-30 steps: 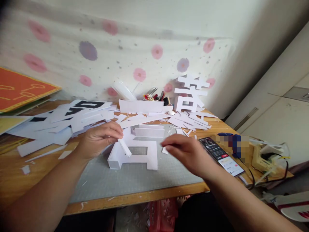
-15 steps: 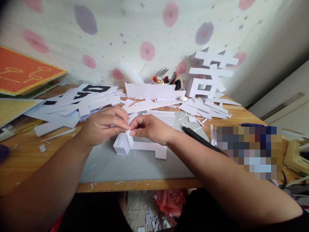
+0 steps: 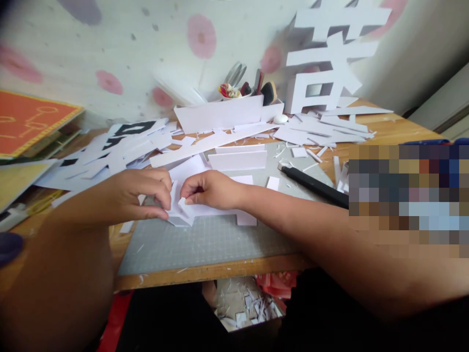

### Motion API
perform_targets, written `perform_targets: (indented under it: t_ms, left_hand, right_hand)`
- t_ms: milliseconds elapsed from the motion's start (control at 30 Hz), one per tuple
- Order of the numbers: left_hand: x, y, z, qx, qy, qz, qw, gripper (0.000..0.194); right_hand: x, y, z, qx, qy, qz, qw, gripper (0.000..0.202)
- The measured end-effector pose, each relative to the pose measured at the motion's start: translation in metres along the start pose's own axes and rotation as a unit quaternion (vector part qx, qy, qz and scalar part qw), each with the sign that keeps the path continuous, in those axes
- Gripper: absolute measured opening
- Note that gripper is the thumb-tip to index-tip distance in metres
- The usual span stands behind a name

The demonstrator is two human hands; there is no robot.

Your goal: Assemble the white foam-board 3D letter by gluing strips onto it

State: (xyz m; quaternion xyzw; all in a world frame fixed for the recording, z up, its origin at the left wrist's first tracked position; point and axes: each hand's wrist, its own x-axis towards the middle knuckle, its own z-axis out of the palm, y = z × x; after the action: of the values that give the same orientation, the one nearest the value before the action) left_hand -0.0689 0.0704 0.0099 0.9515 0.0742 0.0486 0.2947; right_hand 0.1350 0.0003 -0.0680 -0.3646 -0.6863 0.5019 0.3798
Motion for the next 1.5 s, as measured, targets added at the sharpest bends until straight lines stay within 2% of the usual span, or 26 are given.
perform_targets:
  t_ms: [267,500,1200,1500]
  left_hand:
    - [0.0034,0.0025,0.0028,0.026,-0.022,0.018,0.999,0.009]
    - [0.0042,0.0024,0.0032,0.029,-0.037,0.001,0.999,0.009]
    - [0.0049,0.0004,0.0037,0.027,-0.063,-0.033,0.997,0.013]
    - [0.0064,0.0018,0.0038,0.028,-0.068,-0.025,0.997,0.015]
  right_hand:
    - [-0.0005,0.0026,0.0054,-0.021,-0.019,-0.002,1.000,0.004]
    - [0.0000,0.0029,0.0061,-0.028,-0.035,-0.018,0.999,0.005]
    - [0.0012,0.0076,0.0084,-0.044,-0.035,-0.030,0.998,0.005]
    - [0.0002,0.0077,0.0093,-0.054,-0.034,-0.028,0.998,0.005]
